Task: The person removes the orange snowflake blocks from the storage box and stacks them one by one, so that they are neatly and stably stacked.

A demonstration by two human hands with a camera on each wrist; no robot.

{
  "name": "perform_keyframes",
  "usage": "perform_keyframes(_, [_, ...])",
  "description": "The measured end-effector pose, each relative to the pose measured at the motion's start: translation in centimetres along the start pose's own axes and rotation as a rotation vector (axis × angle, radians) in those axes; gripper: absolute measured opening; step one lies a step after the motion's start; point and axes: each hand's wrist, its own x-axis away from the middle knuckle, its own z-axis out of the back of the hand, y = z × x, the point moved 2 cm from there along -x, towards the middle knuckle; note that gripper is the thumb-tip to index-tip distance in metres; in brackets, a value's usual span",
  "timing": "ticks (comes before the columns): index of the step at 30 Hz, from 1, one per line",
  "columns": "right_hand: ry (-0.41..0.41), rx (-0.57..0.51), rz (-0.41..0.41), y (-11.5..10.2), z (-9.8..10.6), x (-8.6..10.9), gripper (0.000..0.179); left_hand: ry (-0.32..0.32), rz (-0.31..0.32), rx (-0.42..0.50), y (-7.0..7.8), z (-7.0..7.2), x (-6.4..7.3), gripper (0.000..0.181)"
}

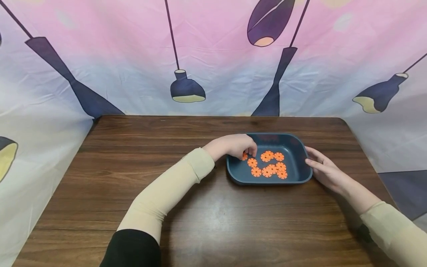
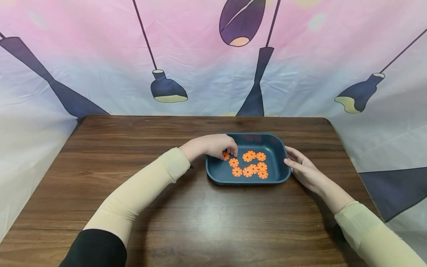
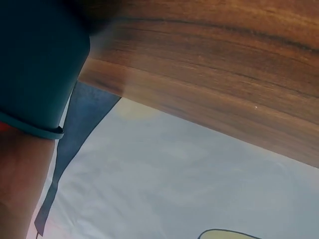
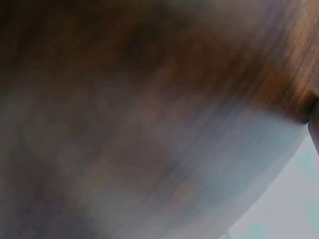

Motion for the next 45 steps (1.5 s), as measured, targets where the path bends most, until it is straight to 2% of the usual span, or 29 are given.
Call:
perform_keyframes(7, [-0.007, 0.010, 0.002, 0.1, 0.1, 0.0, 0.041, 0.038, -0.013, -0.068, 0.0, -0.6, 0.0, 0.031])
perform_keyframes(13, [0.006, 0.021, -0.008, 0.2, 0.2, 0.1, 0.041, 0.064, 0.011, -0.092, 0.0, -1.0, -0.1, 0.028])
perform_keyframes(21, [0.015, 0.023, -0.018, 0.2, 0.1, 0.1, 0.040, 0.066, 0.034, -0.076, 0.0, -1.2, 0.1, 0.022])
perform_keyframes(27, [0.007, 0.017, -0.004, 0.3, 0.0, 0.1, 0.039, 0.068, 0.022, -0.074, 0.1, -1.2, 0.3, 0.016])
perform_keyframes(34, [0.006, 0.000, 0.013, 0.3, 0.0, 0.0, 0.039, 0.068, 0.012, -0.041, 0.2, -0.7, 0.5, 0.010])
perform_keyframes(38, [0.012, 0.003, 0.010, 0.2, 0.0, 0.0, 0.039, 0.062, 0.005, -0.007, 0.3, -0.3, 0.6, 0.016])
perform_keyframes(45, [0.012, 0.002, 0.013, 0.3, 0.1, 0.0, 0.038, 0.124, -0.014, 0.059, -0.1, 0.6, 1.0, 0.019])
